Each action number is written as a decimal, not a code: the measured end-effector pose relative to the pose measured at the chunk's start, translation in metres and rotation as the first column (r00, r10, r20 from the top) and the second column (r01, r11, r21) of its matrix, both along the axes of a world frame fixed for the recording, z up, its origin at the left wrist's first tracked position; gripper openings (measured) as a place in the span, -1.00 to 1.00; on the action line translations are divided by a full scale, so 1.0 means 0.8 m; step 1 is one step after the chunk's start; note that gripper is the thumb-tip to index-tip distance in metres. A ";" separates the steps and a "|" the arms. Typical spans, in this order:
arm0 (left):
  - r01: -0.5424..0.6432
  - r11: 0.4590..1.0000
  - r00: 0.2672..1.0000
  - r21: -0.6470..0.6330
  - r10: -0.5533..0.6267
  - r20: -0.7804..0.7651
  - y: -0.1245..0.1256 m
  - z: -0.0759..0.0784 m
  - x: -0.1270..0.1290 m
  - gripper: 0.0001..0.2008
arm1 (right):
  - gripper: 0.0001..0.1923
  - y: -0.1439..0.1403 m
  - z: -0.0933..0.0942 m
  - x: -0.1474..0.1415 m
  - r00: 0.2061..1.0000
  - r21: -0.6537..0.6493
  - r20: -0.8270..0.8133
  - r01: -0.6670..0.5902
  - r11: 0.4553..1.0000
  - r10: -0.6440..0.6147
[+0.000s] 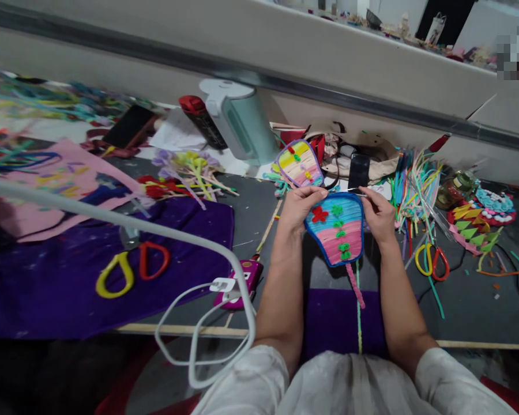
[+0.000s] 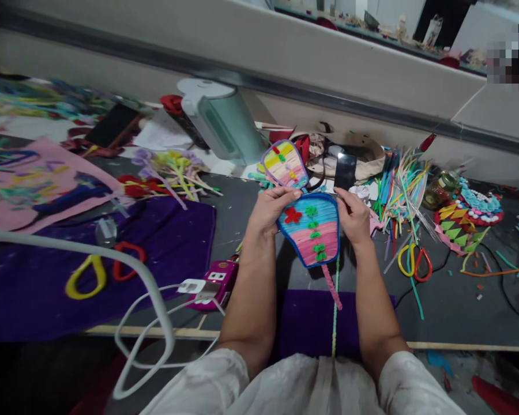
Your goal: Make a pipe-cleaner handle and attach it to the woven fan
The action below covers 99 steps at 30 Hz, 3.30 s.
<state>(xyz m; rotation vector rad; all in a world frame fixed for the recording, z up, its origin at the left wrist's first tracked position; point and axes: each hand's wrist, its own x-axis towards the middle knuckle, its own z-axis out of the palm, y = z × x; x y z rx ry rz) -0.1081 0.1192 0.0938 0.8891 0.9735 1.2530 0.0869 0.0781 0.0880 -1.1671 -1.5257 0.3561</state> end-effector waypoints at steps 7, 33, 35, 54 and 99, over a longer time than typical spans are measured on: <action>0.005 1.000 1.000 -0.006 -0.005 0.002 0.001 -0.004 -0.001 -0.64 | -0.73 -0.007 0.002 0.001 0.980 -0.133 -0.196 -0.072 0.989 0.045; -0.049 0.987 0.997 0.151 0.057 -0.052 0.002 0.001 -0.003 -0.81 | -0.71 -0.006 -0.020 -0.009 0.980 -0.107 -0.198 -0.029 0.994 0.007; -0.022 0.992 0.999 0.125 0.028 -0.044 0.000 0.004 -0.003 -0.83 | -0.71 -0.006 -0.020 -0.009 0.978 -0.114 -0.208 -0.030 0.993 0.006; 0.017 0.998 0.999 0.059 -0.014 -0.043 -0.004 0.003 -0.003 -0.70 | -0.70 -0.010 -0.019 -0.013 0.904 -0.182 -0.426 -0.043 0.982 -0.039; 0.025 0.993 0.995 0.116 -0.014 -0.094 -0.012 0.008 -0.006 -0.67 | -0.71 0.005 0.011 0.004 0.871 0.131 0.462 0.123 0.984 -0.170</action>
